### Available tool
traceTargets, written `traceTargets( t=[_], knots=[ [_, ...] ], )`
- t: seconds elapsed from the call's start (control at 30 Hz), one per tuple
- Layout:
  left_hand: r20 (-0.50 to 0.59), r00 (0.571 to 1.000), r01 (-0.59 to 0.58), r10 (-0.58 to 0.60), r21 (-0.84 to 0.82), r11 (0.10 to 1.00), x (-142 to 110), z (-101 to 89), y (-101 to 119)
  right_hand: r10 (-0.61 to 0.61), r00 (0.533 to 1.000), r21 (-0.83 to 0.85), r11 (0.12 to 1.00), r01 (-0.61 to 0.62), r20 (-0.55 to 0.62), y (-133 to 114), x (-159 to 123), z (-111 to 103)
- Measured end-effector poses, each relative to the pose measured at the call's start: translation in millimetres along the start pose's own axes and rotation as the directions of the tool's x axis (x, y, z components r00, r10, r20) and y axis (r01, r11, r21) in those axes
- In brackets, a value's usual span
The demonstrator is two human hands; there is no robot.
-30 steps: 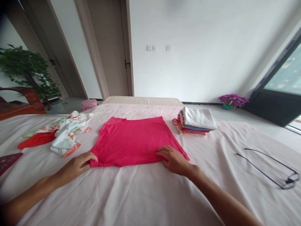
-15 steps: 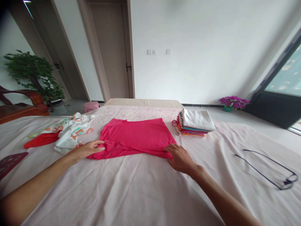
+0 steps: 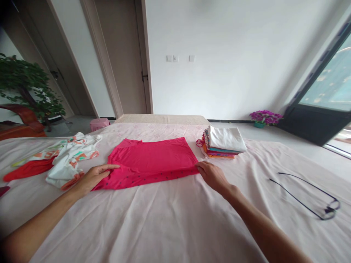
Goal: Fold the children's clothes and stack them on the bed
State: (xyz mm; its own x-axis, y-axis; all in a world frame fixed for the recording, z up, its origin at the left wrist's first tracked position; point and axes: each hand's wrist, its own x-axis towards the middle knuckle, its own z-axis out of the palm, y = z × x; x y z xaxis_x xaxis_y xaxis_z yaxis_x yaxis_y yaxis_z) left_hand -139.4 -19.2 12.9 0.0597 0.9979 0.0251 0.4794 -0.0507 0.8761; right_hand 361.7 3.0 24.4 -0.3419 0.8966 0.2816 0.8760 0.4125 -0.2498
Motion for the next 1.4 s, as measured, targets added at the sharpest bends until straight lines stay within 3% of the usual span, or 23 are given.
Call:
traceTargets(
  t=[0.2, 0.37, 0.47, 0.6, 0.67, 0.73, 0.83, 0.93, 1.1, 1.23, 1.3, 1.4],
  knots=[
    [-0.162, 0.98, -0.095, 0.114, 0.123, 0.988, 13.3, -13.7, -10.4, 0.013, 1.0, 0.027, 1.0, -0.012, -0.014, 18.0, 66.3, 6.8],
    [-0.131, 0.979, -0.104, 0.155, 0.331, 0.938, 39.0, -19.4, -30.4, 0.032, 0.999, -0.027, 0.999, -0.031, 0.015, 35.8, 96.9, 36.9],
    [-0.121, 0.989, -0.024, 0.085, 0.437, 0.899, 51.9, -21.4, -46.8, 0.083, 0.997, -0.092, 0.992, -0.081, 0.008, 44.1, 101.5, 51.2],
    [-0.193, 0.971, -0.011, 0.138, 0.542, 0.841, 53.6, -28.2, -54.8, 0.153, 0.982, -0.179, 0.969, -0.171, -0.111, 41.0, 95.1, 52.7],
    [-0.264, 0.951, 0.033, 0.159, 0.602, 0.798, 40.9, -31.6, -48.5, 0.07, 0.982, -0.213, 0.971, -0.108, -0.177, 31.7, 84.8, 44.8],
    [-0.291, 0.935, 0.038, 0.203, 0.651, 0.758, 19.4, -32.8, -38.4, -0.081, 0.982, -0.219, 0.975, 0.042, -0.172, 19.7, 70.5, 34.2],
    [-0.096, 0.946, -0.144, 0.311, 0.735, 0.663, -16.0, -29.0, -26.2, -0.276, 0.961, -0.172, 0.948, 0.268, -0.024, 4.3, 49.6, 22.9],
    [0.106, 0.93, -0.296, 0.351, 0.782, 0.548, -34.2, -22.7, -24.1, -0.322, 0.943, -0.173, 0.927, 0.333, 0.09, -1.2, 42.8, 25.4],
    [0.126, 0.922, -0.303, 0.366, 0.825, 0.477, -27.4, -23.7, -26.6, -0.266, 0.96, -0.244, 0.928, 0.281, 0.093, 0.5, 53.8, 35.9],
    [0.153, 0.904, -0.343, 0.398, 0.816, 0.465, -40.9, -33.9, -26.3, -0.318, 0.946, -0.24, 0.915, 0.325, 0.065, -4.3, 37.7, 25.2],
    [0.179, 0.915, -0.35, 0.361, 0.796, 0.493, -57.1, -38.3, -26.1, -0.332, 0.938, -0.193, 0.918, 0.346, 0.102, -7.0, 19.8, 16.2],
    [0.217, 0.954, -0.299, 0.207, 0.74, 0.603, -74.1, -45.0, -20.6, -0.31, 0.933, -0.101, 0.938, 0.331, 0.182, -9.3, -1.8, 1.3]
  ],
)
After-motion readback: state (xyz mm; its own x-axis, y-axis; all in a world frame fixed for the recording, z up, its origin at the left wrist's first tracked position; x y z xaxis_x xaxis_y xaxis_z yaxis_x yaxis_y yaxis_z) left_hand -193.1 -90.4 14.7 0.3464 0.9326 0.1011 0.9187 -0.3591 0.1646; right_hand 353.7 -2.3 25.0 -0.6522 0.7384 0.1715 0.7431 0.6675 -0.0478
